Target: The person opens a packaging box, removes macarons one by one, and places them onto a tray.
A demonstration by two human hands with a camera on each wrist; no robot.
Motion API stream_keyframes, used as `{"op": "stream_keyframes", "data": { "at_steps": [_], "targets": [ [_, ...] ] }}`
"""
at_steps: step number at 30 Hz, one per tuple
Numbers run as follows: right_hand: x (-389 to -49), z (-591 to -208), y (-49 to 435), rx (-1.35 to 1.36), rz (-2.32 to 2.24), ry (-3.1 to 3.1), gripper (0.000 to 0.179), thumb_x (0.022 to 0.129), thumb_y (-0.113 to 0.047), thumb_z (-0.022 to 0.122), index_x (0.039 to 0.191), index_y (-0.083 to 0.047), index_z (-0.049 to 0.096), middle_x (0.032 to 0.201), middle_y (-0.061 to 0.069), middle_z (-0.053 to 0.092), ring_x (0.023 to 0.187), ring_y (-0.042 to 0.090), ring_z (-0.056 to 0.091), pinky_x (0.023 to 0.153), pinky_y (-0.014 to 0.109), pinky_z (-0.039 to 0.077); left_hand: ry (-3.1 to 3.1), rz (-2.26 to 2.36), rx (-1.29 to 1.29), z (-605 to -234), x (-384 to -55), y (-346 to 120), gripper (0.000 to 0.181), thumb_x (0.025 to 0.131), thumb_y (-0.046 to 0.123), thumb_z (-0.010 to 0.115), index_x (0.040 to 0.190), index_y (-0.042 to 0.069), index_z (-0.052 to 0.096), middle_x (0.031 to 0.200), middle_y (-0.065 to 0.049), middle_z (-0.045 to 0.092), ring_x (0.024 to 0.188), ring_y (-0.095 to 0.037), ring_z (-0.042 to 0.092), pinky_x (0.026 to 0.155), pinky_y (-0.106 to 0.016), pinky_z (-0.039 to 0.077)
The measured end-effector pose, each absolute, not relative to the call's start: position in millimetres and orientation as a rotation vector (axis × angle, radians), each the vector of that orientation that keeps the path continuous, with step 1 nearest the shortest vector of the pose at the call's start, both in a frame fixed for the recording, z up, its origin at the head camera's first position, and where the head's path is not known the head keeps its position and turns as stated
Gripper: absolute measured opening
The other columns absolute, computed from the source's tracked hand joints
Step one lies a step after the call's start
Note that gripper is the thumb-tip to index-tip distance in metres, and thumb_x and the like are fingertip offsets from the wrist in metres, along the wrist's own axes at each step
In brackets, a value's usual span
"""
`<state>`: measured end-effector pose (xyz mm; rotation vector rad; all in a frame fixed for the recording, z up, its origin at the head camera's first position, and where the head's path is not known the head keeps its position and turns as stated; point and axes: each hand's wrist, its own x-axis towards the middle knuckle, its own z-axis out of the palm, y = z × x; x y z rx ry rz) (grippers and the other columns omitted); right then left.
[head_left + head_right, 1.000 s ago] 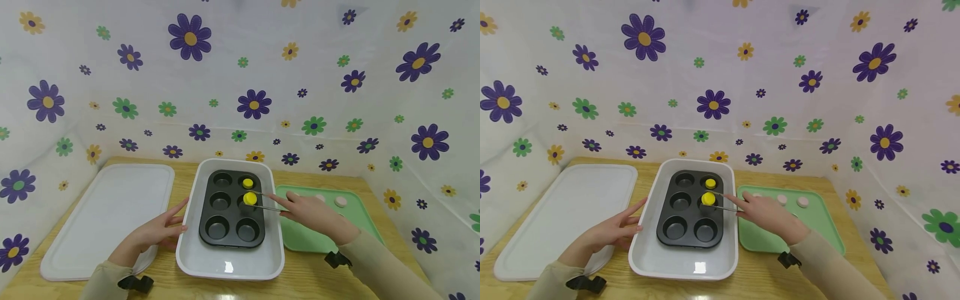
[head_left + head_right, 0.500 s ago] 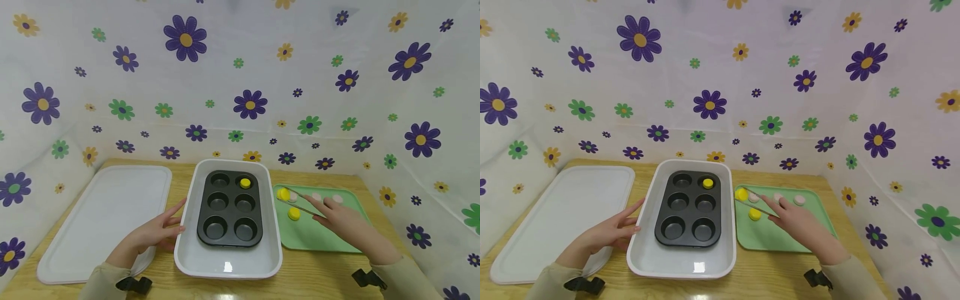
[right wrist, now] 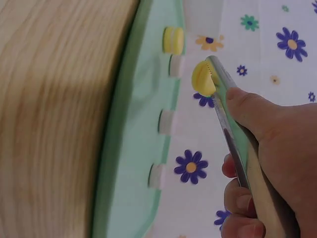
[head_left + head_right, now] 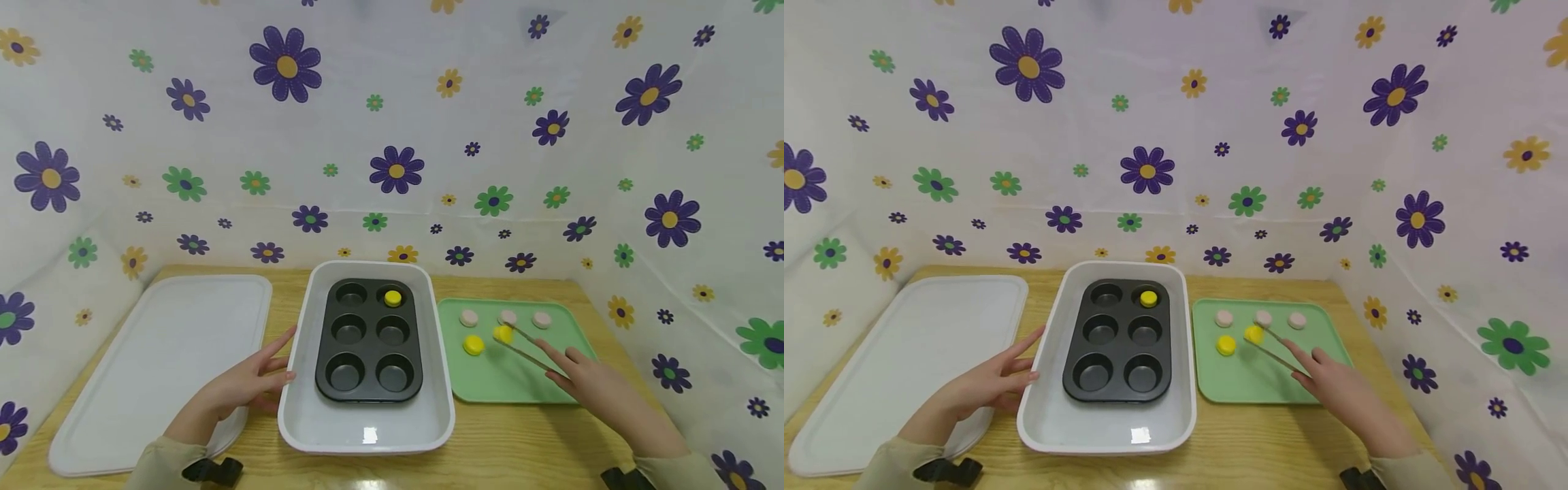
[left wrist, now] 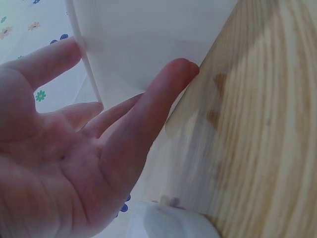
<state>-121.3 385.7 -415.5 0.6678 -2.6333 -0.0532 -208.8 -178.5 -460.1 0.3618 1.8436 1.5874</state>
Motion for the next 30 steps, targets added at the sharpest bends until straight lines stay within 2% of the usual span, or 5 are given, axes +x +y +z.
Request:
{"op": "stream_keyframes", "data": {
  "at_steps": [4,7,12,16,30],
  "targets": [
    [-119,-424,398,0.664,-0.032,-2.653,0.052,0.101,-0.051,0.034,0.137,-0.017,0.052,0.07,-0.007,0.041,0.052,-0.003,0.019,0.042,0.016,0.024,1.843,1.588,0.364,-460,-208,-179,0.085,0.101,0.023,0.058,0.159,0.034,-0.003,0.159,-0.034,0.018,0.113,-0.036,0.066,0.081,-0.052,0.06],
    [-118,-427,404,0.639,-0.017,-2.699,0.043,0.101,-0.042,0.048,0.136,-0.016,0.052,0.069,-0.007,0.041,0.052,-0.003,0.02,0.043,0.017,0.025,1.843,1.588,0.366,-461,-208,-179,0.085,0.101,0.023,0.058,0.16,0.033,-0.003,0.159,-0.034,0.018,0.113,-0.036,0.066,0.081,-0.052,0.059],
    [-117,-426,407,0.552,-0.022,-2.856,0.051,0.088,-0.017,0.074,0.134,-0.011,0.053,0.069,-0.007,0.041,0.051,-0.001,0.023,0.044,0.017,0.027,1.839,1.59,0.362,-460,-208,-179,0.085,0.101,0.022,0.058,0.16,0.033,-0.003,0.159,-0.034,0.017,0.113,-0.035,0.066,0.08,-0.052,0.06],
    [-118,-423,406,0.502,0.008,-2.943,0.053,0.086,-0.012,0.074,0.135,-0.01,0.054,0.07,-0.005,0.043,0.051,0.001,0.026,0.044,0.018,0.028,1.833,1.591,0.364,-459,-208,-179,0.085,0.101,0.022,0.058,0.159,0.033,-0.004,0.159,-0.034,0.017,0.113,-0.036,0.066,0.08,-0.052,0.06],
    [-124,-422,401,0.375,0.099,-3.068,0.049,0.092,-0.017,0.07,0.137,-0.01,0.053,0.079,0.002,0.05,0.052,0.005,0.032,0.044,0.02,0.03,1.836,1.59,0.383,-457,-208,-181,0.085,0.102,0.022,0.056,0.159,0.032,-0.005,0.159,-0.034,0.016,0.111,-0.036,0.067,0.08,-0.051,0.06]
  ]
}}
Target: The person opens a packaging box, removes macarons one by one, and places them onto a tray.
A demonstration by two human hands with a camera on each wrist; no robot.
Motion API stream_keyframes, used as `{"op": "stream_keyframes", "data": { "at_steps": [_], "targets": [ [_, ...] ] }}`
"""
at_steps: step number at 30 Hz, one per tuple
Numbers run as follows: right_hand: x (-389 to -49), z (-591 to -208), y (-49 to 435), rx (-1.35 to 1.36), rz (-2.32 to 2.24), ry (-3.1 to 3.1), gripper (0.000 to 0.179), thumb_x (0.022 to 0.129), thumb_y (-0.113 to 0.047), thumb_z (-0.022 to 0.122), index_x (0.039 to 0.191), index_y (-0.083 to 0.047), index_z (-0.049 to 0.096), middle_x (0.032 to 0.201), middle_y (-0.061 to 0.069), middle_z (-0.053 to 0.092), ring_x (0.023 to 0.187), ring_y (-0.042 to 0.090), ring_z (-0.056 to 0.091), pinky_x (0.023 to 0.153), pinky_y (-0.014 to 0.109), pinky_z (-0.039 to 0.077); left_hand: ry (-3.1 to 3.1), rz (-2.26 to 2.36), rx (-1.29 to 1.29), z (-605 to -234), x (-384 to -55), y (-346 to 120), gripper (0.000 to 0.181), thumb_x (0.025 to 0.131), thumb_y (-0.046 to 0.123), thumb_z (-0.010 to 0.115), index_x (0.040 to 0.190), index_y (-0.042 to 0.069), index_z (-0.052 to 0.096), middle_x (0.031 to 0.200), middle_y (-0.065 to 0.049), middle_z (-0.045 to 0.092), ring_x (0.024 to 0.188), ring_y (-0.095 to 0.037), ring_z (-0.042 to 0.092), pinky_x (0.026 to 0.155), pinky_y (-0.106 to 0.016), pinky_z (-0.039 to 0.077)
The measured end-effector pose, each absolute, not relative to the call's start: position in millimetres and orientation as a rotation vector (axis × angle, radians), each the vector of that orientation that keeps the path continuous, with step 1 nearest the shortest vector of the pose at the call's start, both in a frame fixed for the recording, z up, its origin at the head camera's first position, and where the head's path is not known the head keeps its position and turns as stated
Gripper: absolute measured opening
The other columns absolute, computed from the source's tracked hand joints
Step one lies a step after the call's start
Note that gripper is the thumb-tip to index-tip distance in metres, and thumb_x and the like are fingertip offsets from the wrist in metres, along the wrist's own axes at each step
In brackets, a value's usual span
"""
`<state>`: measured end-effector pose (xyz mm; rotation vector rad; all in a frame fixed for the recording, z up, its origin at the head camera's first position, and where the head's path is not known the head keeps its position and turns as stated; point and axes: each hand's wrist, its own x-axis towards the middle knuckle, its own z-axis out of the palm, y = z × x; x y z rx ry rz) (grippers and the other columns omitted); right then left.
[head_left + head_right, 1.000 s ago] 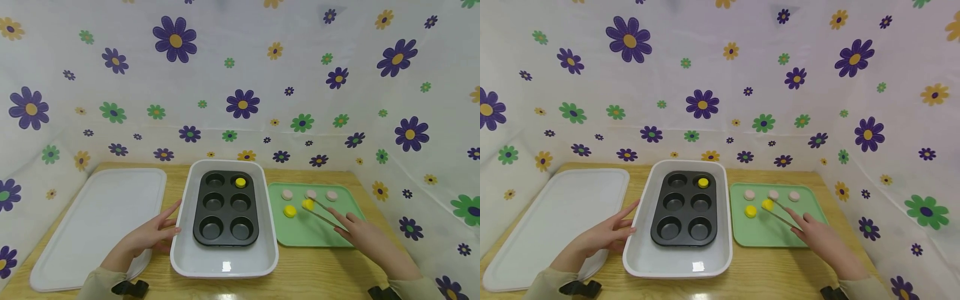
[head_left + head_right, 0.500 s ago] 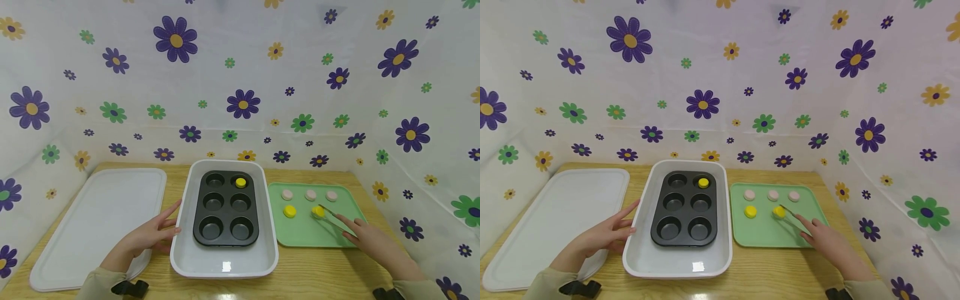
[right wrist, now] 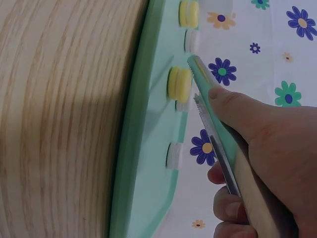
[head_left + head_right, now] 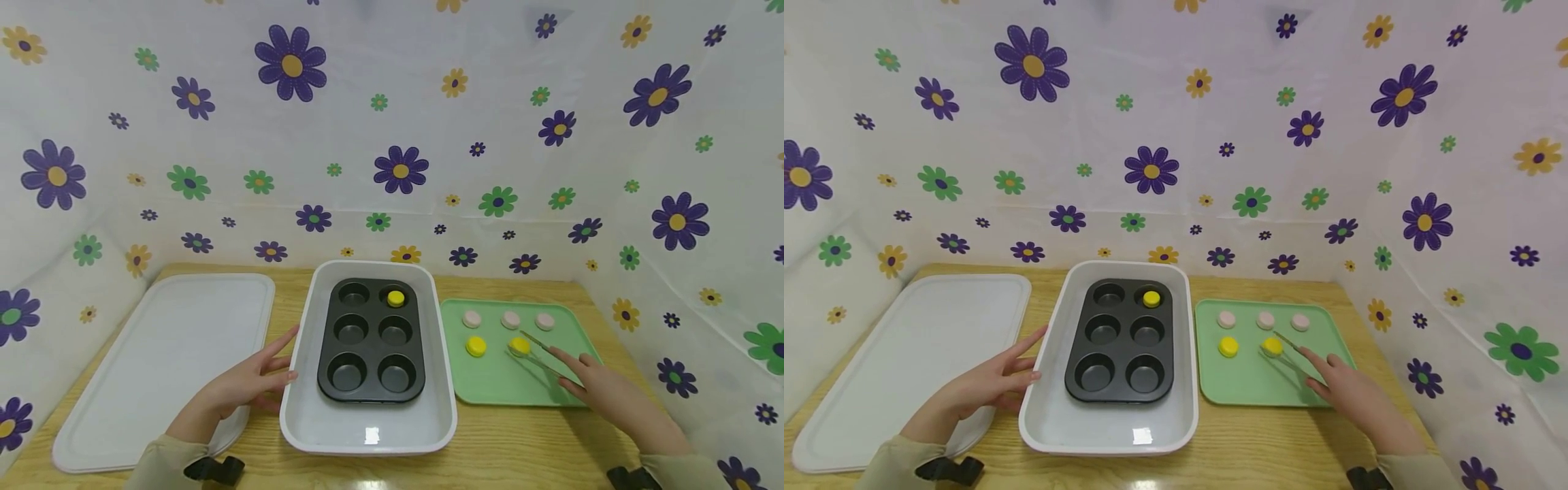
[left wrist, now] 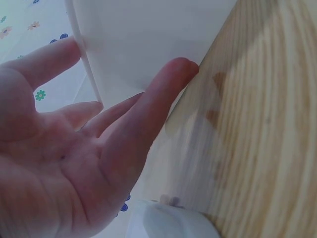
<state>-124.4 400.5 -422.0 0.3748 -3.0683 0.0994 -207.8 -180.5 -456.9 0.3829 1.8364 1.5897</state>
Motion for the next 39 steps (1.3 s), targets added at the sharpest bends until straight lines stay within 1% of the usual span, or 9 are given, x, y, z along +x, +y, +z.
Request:
{"op": "stream_keyframes", "data": {
  "at_steps": [6,10,13,17,21,23,28,35,39],
  "targets": [
    [-131,-411,386,0.441,0.094,-3.009,0.057,0.09,-0.016,0.072,0.141,-0.009,0.049,0.083,0.003,0.051,0.053,0.003,0.031,0.044,0.019,0.029,1.842,1.588,0.365,-457,-208,-184,0.085,0.101,0.022,0.057,0.159,0.034,-0.004,0.159,-0.033,0.017,0.111,-0.035,0.067,0.08,-0.051,0.06],
    [-141,-406,375,0.607,0.041,-2.884,0.064,0.082,-0.012,0.079,0.138,-0.001,0.051,0.087,0.005,0.054,0.053,-0.002,0.029,0.043,0.017,0.028,1.839,1.597,0.369,-456,-208,-185,0.085,0.101,0.022,0.057,0.159,0.034,-0.004,0.159,-0.033,0.017,0.11,-0.035,0.067,0.08,-0.051,0.06],
    [-151,-401,364,0.707,0.02,-2.81,0.064,0.078,-0.009,0.082,0.136,-0.002,0.054,0.091,0.004,0.052,0.052,-0.004,0.027,0.042,0.016,0.028,1.828,1.607,0.367,-457,-208,-185,0.085,0.101,0.022,0.057,0.159,0.034,-0.005,0.159,-0.033,0.017,0.111,-0.035,0.067,0.08,-0.051,0.06],
    [-166,-388,344,0.754,0.02,-2.828,0.059,0.083,-0.011,0.078,0.137,-0.007,0.054,0.089,0.001,0.047,0.053,-0.001,0.026,0.044,0.015,0.027,1.823,1.614,0.361,-457,-208,-184,0.085,0.101,0.021,0.057,0.159,0.034,-0.004,0.16,-0.032,0.017,0.112,-0.036,0.066,0.08,-0.052,0.06],
    [-182,-373,320,0.762,0.022,-2.879,0.057,0.088,-0.016,0.075,0.14,-0.009,0.052,0.095,0.008,0.06,0.053,0.002,0.036,0.045,0.018,0.033,1.823,1.619,0.373,-457,-208,-184,0.086,0.101,0.022,0.058,0.159,0.033,-0.004,0.159,-0.033,0.018,0.113,-0.038,0.065,0.08,-0.052,0.06],
    [-189,-366,308,0.76,0.024,-2.909,0.058,0.089,-0.018,0.074,0.142,-0.011,0.05,0.104,0.012,0.066,0.057,0.005,0.047,0.047,0.02,0.04,1.817,1.623,0.379,-457,-209,-184,0.086,0.101,0.022,0.058,0.159,0.033,-0.004,0.159,-0.033,0.018,0.114,-0.039,0.065,0.08,-0.053,0.06],
    [-209,-355,279,0.809,0.04,-2.932,0.059,0.092,-0.021,0.071,0.145,-0.017,0.047,0.111,0.014,0.069,0.059,0.011,0.055,0.05,0.026,0.048,1.813,1.623,0.378,-457,-208,-183,0.086,0.101,0.022,0.058,0.159,0.034,-0.004,0.159,-0.033,0.019,0.115,-0.04,0.064,0.079,-0.052,0.06],
    [-234,-365,246,1.0,-0.048,-2.758,0.057,0.09,-0.019,0.073,0.143,-0.017,0.052,0.09,0.003,0.059,0.046,0.006,0.031,0.042,0.017,0.029,1.82,1.621,0.363,-457,-208,-182,0.086,0.1,0.024,0.059,0.16,0.034,-0.003,0.159,-0.032,0.02,0.111,-0.038,0.066,0.08,-0.051,0.06],
    [-244,-374,234,1.023,-0.11,-2.713,0.056,0.089,-0.02,0.075,0.141,-0.018,0.054,0.081,0.0,0.051,0.046,0.007,0.026,0.042,0.017,0.024,1.82,1.621,0.37,-457,-208,-184,0.085,0.101,0.023,0.059,0.16,0.034,-0.002,0.159,-0.032,0.02,0.11,-0.037,0.067,0.079,-0.052,0.06]
  ]
}}
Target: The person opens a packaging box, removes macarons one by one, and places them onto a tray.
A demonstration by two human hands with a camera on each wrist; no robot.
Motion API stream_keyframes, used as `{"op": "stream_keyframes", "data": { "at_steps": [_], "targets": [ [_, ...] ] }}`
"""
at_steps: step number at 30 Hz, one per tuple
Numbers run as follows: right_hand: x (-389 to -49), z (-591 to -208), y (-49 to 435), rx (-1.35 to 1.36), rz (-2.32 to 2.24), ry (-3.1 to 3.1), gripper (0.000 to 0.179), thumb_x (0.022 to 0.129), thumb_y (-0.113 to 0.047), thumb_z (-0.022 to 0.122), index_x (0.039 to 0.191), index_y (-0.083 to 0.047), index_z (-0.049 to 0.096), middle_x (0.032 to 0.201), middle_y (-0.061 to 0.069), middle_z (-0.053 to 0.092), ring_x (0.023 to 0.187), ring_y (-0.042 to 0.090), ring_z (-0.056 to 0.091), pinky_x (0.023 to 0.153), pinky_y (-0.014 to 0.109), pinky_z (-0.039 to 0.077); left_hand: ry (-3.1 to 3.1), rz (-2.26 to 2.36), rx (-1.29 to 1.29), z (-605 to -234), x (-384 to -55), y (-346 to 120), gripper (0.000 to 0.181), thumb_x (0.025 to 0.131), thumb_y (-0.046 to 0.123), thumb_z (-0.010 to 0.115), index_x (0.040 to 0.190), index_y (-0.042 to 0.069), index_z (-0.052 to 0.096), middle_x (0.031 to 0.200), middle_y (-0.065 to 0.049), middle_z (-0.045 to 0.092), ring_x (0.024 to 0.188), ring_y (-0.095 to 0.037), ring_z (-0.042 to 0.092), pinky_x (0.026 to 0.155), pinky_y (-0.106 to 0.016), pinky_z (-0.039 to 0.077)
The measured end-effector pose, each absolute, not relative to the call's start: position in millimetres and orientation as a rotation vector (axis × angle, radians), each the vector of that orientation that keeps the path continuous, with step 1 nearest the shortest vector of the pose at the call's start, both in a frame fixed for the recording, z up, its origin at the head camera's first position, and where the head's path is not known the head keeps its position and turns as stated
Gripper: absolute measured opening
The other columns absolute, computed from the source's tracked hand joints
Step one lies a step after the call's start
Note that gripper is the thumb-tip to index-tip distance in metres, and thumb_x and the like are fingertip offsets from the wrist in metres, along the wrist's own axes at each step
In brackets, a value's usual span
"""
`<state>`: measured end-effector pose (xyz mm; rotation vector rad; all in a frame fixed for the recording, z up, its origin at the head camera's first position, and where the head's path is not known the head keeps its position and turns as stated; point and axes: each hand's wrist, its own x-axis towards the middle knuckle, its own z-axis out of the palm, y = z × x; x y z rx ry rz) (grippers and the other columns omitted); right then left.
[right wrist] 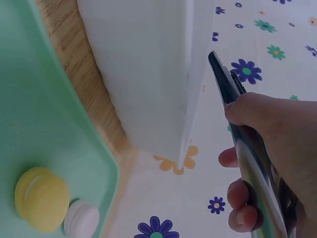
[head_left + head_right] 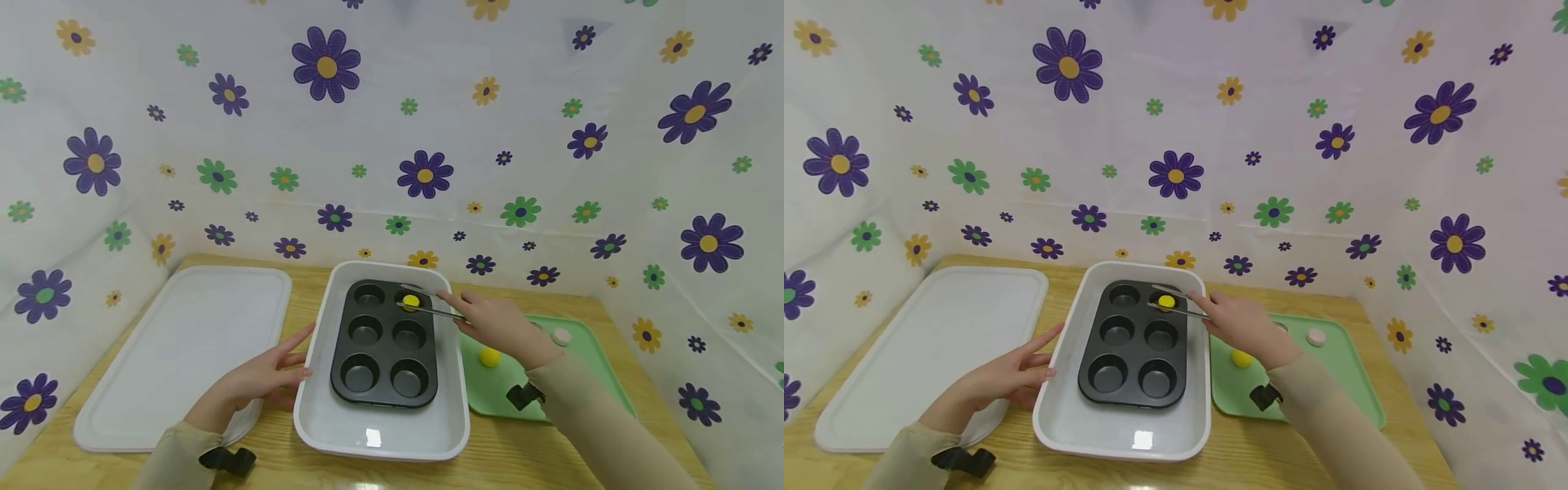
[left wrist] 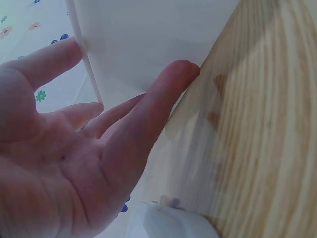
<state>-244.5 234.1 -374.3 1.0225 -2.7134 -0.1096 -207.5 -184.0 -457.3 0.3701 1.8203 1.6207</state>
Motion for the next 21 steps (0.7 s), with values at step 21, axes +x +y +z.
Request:
{"op": "stream_keyframes", "data": {
  "at_steps": [21],
  "targets": [
    [-272,-374,216,0.861,-0.298,-3.082,0.053,0.093,-0.019,0.067,0.144,-0.015,0.052,0.088,0.005,0.06,0.058,0.014,0.044,0.045,0.022,0.033,1.819,1.62,0.394,-455,-207,-184,0.086,0.101,0.021,0.058,0.16,0.032,-0.002,0.159,-0.032,0.021,0.111,-0.038,0.066,0.079,-0.052,0.06]
  ]
}}
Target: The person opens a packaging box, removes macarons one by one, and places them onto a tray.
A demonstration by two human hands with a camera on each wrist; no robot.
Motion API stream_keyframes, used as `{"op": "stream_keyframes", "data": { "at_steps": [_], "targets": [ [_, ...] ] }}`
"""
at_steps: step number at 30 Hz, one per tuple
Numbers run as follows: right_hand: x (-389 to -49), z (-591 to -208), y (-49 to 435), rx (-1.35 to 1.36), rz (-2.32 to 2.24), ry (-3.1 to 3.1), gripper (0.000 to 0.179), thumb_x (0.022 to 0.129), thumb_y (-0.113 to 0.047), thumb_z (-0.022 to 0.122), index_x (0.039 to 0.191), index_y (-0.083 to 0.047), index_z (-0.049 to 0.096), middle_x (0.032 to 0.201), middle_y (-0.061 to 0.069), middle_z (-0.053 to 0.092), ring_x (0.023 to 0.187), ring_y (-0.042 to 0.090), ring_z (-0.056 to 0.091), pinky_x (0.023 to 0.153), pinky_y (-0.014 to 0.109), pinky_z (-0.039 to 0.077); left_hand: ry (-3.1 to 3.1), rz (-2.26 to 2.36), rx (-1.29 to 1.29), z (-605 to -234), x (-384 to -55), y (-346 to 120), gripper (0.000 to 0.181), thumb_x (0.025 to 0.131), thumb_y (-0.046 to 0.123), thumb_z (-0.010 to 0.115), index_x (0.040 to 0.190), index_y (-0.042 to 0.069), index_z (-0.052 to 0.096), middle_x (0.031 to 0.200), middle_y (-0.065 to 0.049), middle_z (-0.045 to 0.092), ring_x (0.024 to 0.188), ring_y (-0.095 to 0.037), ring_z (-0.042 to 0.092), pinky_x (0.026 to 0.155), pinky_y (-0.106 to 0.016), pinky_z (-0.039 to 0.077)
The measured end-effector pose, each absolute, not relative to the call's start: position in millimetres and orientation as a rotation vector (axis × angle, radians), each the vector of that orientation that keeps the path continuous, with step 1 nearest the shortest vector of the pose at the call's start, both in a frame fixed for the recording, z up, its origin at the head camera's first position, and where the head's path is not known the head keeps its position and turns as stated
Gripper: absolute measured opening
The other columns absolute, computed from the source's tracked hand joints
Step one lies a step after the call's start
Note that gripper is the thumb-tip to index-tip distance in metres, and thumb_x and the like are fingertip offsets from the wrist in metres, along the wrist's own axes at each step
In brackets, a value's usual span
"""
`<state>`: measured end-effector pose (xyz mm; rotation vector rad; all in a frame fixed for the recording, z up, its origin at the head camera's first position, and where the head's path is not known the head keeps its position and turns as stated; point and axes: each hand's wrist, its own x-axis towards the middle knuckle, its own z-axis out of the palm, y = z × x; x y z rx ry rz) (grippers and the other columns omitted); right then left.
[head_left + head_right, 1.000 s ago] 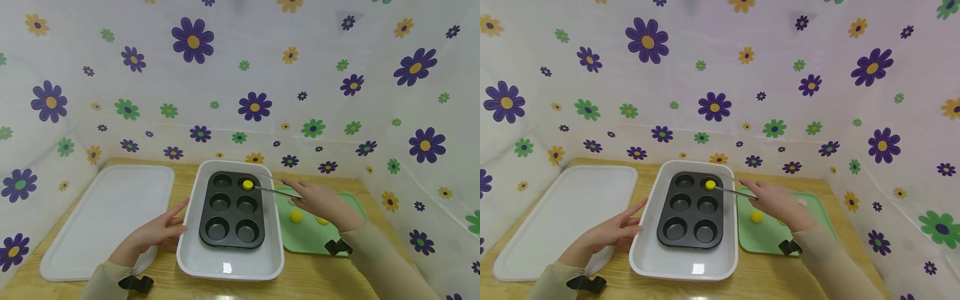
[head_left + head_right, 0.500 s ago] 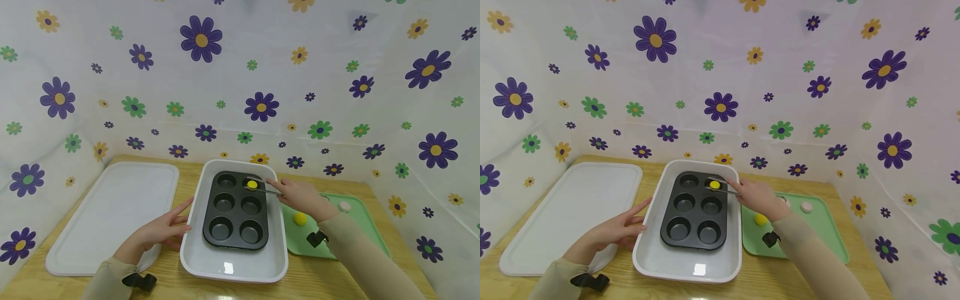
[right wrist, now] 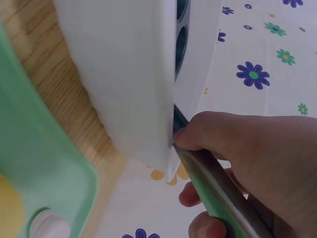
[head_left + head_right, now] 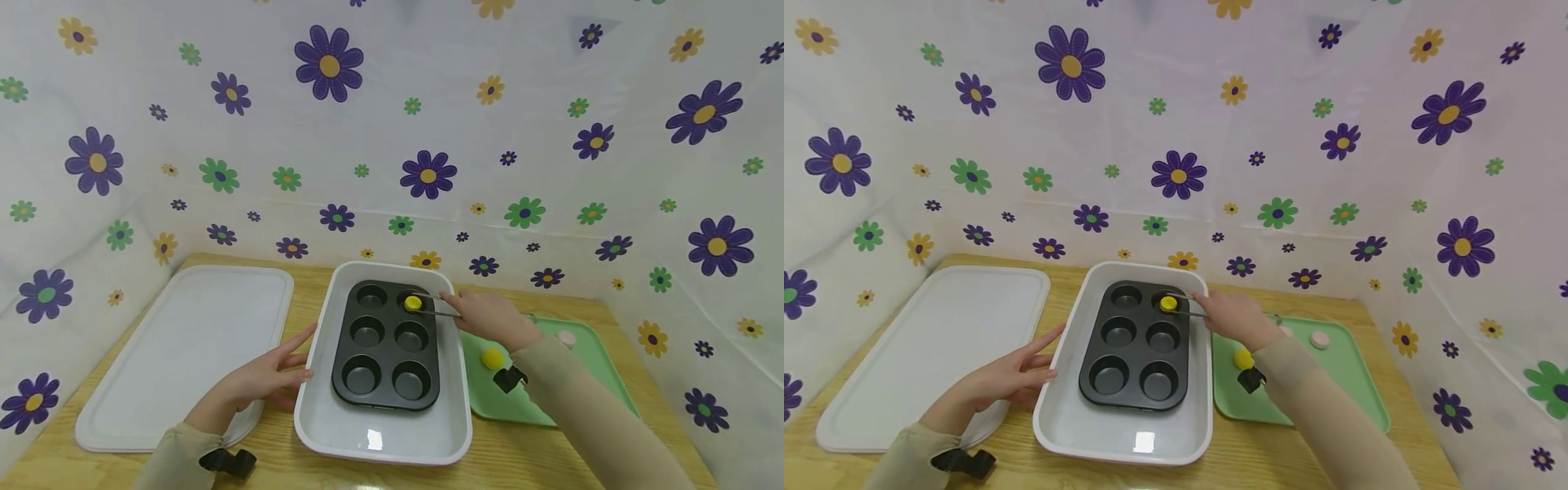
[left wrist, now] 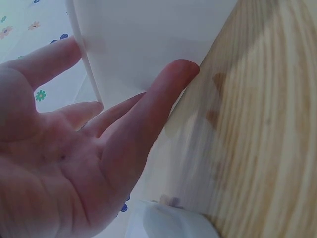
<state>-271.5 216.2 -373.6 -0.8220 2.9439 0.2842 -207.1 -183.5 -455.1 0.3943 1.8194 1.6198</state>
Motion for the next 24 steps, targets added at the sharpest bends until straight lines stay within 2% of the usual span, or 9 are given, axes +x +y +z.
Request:
{"op": "stream_keyframes", "data": {
  "at_steps": [4,10,15,22,24],
  "targets": [
    [-276.9,-372.7,209.1,-0.759,0.272,2.907,0.051,0.093,-0.02,0.066,0.142,-0.013,0.053,0.086,0.003,0.061,0.063,0.015,0.048,0.046,0.023,0.036,1.815,1.625,0.392,-455.6,-206.9,-184.4,0.086,0.1,0.021,0.059,0.16,0.032,-0.002,0.159,-0.032,0.021,0.111,-0.038,0.066,0.079,-0.052,0.06],
    [-280.0,-378.8,206.1,-0.759,0.279,2.924,0.038,0.094,-0.02,0.065,0.13,-0.01,0.058,0.072,0.0,0.052,0.054,0.014,0.046,0.042,0.023,0.036,1.816,1.627,0.381,-456.2,-207.5,-184.7,0.086,0.1,0.021,0.059,0.16,0.032,-0.001,0.159,-0.031,0.021,0.111,-0.037,0.066,0.079,-0.052,0.06],
    [-276.3,-378.1,205.2,-0.768,0.243,2.932,0.033,0.095,-0.017,0.064,0.126,-0.007,0.058,0.075,0.003,0.056,0.053,0.015,0.048,0.045,0.025,0.043,1.818,1.624,0.389,-454.7,-208.6,-184.4,0.085,0.101,0.022,0.058,0.16,0.033,-0.002,0.159,-0.031,0.021,0.112,-0.038,0.066,0.08,-0.051,0.06],
    [-276.0,-377.1,208.6,-0.752,0.178,2.902,0.038,0.095,-0.017,0.062,0.131,-0.004,0.057,0.079,0.005,0.06,0.057,0.015,0.048,0.048,0.025,0.042,1.811,1.626,0.38,-454.8,-207.4,-183.2,0.085,0.101,0.022,0.058,0.16,0.033,-0.002,0.159,-0.032,0.021,0.111,-0.038,0.066,0.079,-0.052,0.06],
    [-279.0,-376.9,209.0,-0.719,0.128,2.874,0.035,0.094,-0.017,0.062,0.127,-0.004,0.059,0.079,0.004,0.059,0.061,0.016,0.049,0.052,0.026,0.044,1.81,1.627,0.376,-454.9,-206.7,-182.8,0.085,0.101,0.022,0.058,0.16,0.033,-0.003,0.159,-0.032,0.021,0.111,-0.038,0.066,0.079,-0.052,0.06]
  ]
}}
